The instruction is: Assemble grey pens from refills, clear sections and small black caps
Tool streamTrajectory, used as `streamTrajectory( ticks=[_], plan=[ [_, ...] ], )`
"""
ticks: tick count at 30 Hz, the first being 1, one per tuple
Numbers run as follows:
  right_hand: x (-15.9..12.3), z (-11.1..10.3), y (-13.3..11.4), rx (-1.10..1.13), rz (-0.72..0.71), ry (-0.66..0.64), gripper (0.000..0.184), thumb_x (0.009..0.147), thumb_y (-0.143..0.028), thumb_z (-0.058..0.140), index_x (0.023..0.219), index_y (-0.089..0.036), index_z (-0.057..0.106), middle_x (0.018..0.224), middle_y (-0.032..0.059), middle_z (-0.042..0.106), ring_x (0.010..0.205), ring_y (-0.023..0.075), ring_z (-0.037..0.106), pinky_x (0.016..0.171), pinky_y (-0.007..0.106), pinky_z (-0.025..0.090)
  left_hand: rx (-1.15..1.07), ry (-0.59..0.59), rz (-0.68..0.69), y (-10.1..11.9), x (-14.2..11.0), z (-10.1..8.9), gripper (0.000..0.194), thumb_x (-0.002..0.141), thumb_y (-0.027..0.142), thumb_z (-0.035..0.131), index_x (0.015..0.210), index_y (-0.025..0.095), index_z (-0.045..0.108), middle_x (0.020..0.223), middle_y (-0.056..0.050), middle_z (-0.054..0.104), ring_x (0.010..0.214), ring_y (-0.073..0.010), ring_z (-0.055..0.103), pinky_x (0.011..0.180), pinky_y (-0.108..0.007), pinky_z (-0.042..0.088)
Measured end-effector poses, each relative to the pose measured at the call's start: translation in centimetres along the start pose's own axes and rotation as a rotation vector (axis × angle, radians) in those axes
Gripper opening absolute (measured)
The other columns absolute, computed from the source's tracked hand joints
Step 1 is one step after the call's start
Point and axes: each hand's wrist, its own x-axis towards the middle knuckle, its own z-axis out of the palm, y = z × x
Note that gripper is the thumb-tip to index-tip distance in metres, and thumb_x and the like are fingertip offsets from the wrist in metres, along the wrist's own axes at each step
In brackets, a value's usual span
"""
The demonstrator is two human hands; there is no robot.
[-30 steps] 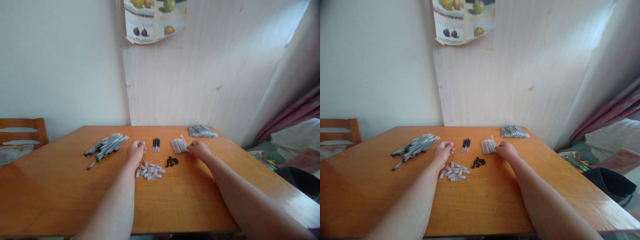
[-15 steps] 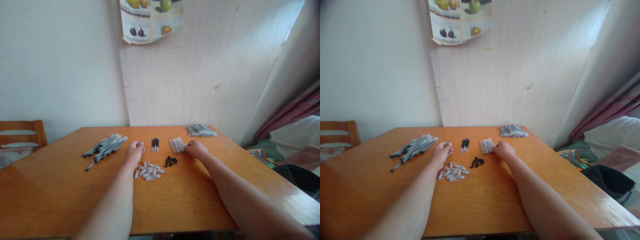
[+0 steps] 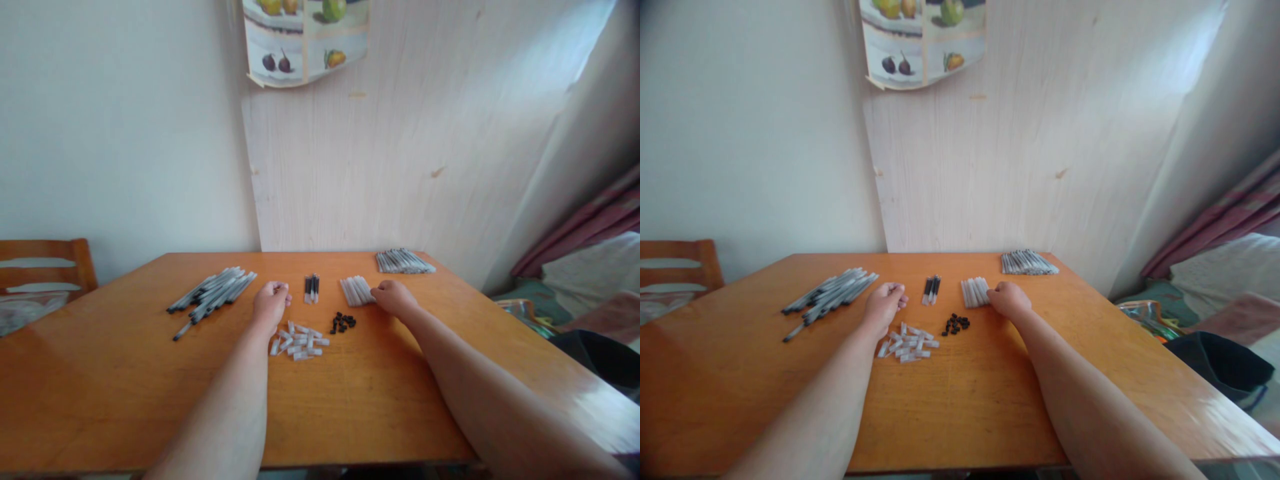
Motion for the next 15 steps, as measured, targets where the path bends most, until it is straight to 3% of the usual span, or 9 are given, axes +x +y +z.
streamTrajectory(
  ticks=[6, 15],
  plan=[
    [-0.1, 0.2, 0.4, 0.098, 0.015, 0.068, 0.028, 0.081, -0.035, 0.047, 0.068, -0.017, 0.065, 0.070, 0.0065, 0.064, 0.065, 0.0158, 0.056, 0.054, 0.025, 0.029, 0.005, -0.004, 0.010, 0.0, 0.0, -0.1, 0.024, 0.078, 0.038, 0.058, 0.088, 0.015, 0.059, 0.065, -0.003, 0.065, 0.055, -0.0127, 0.058, 0.057, -0.023, 0.045],
    [-2.1, -0.4, -1.8, 0.133, -0.214, 0.163, 0.031, 0.084, -0.038, 0.045, 0.061, -0.019, 0.054, 0.060, 0.0018, 0.055, 0.061, 0.0135, 0.049, 0.053, 0.025, 0.025, 0.026, 0.031, 0.008, -0.1, 0.2, -0.5, 0.026, 0.081, 0.038, 0.054, 0.093, 0.016, 0.060, 0.072, -0.005, 0.066, 0.058, -0.0144, 0.060, 0.057, -0.025, 0.046]
  ],
)
